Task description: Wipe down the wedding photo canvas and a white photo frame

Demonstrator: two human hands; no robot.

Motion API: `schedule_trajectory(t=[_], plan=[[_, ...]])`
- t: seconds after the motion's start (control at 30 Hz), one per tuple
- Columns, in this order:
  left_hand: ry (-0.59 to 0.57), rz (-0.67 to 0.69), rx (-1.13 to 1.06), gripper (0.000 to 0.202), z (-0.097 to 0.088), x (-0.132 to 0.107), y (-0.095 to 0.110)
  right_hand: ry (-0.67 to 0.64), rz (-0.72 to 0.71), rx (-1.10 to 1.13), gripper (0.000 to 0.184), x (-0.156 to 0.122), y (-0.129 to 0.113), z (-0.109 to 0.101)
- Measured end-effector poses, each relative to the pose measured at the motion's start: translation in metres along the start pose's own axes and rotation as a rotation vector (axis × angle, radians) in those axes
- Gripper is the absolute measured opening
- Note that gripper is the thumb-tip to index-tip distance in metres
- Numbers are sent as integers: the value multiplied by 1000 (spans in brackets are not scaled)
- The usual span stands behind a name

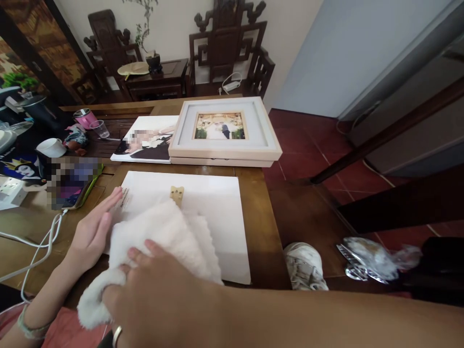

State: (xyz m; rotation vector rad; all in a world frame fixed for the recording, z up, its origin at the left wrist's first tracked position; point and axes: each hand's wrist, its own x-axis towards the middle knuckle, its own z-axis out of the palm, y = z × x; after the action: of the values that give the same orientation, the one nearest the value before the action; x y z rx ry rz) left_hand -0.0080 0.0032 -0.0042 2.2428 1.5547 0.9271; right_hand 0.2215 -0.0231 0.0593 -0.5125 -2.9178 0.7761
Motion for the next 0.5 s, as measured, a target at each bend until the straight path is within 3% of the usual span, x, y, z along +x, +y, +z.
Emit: schedule_trajectory(t=[0.13, 0.27, 0.37, 0.5], plan=[[-91, 113, 121, 42, 4, 1, -1, 69, 207, 6, 29, -4, 27, -20], [-97, 137, 161, 42, 5, 1, -3, 183, 356, -38, 31, 14, 68, -36], [-87, 148, 166, 41, 4, 1, -3, 268, 383, 26, 30, 41, 86, -43], [-85, 130, 164, 41, 3, 2, -2, 328, 299, 71, 33, 75, 92, -47]])
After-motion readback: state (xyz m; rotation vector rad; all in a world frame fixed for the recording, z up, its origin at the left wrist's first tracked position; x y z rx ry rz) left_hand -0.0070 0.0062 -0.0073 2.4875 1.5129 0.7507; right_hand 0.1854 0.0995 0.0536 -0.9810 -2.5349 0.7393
